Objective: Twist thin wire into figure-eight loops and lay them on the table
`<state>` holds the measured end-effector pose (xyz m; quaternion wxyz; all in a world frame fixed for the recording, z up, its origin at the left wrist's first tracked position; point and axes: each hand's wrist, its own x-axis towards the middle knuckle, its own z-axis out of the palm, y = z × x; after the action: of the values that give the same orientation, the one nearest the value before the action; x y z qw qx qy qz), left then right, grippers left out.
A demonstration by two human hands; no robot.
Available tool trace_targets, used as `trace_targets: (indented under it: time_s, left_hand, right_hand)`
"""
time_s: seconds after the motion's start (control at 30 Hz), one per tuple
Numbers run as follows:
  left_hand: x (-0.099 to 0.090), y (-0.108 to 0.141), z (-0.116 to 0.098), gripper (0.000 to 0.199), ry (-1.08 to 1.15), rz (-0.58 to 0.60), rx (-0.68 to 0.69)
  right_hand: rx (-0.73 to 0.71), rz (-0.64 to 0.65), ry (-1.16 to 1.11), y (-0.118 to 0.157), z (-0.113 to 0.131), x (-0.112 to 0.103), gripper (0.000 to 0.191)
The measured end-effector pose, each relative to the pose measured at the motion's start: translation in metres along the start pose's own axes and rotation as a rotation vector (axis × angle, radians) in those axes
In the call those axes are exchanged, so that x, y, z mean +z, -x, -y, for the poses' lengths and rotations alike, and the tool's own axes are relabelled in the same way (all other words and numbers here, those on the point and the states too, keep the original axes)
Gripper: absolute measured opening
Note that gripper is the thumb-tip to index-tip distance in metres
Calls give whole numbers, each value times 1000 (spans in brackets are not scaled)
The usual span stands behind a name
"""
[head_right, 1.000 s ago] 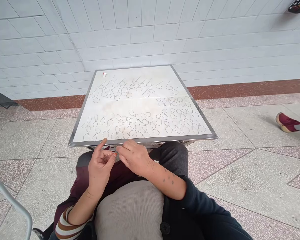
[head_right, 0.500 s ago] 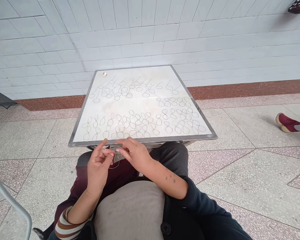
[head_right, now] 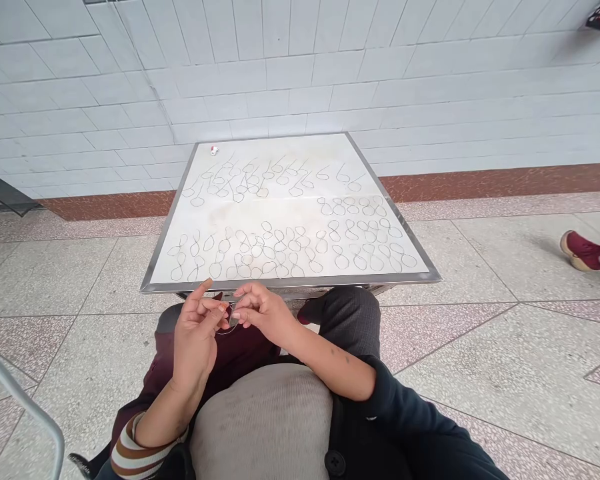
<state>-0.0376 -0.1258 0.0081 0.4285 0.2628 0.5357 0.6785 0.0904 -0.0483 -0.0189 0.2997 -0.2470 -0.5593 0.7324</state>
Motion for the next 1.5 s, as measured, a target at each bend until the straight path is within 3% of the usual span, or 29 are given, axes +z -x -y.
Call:
trace_targets:
  time_s: [0.17, 0.4, 0.73, 1.07, 1.17, 1.33, 1.5]
  left_hand:
    - [0, -2, 0, 51, 98, 25, -141]
    - [-1, -3, -1, 54, -3, 58, -136]
    - [1, -2, 4, 50, 26, 29, -137]
    - [-4, -3, 2, 61, -1, 104, -210]
    - [-3, -2, 3, 61, 10, 86, -233]
    - [-1, -1, 7, 56, -7, 6, -155]
    - [0, 0, 8, 52, -132, 35, -57]
  right_hand:
    - [-44, 10, -26, -1, -2, 0, 29]
    - [-41, -37, -32, -5, -11, -2, 32]
    - [-81, -50, 200, -1, -10, -3, 20]
    - [-8, 79, 74, -5, -6, -7, 23]
    - [-3, 52, 107, -5, -10, -8, 23]
    - [-97, -44, 232, -3, -11, -6, 23]
    - [-132, -74, 251, -1, 5, -1, 22]
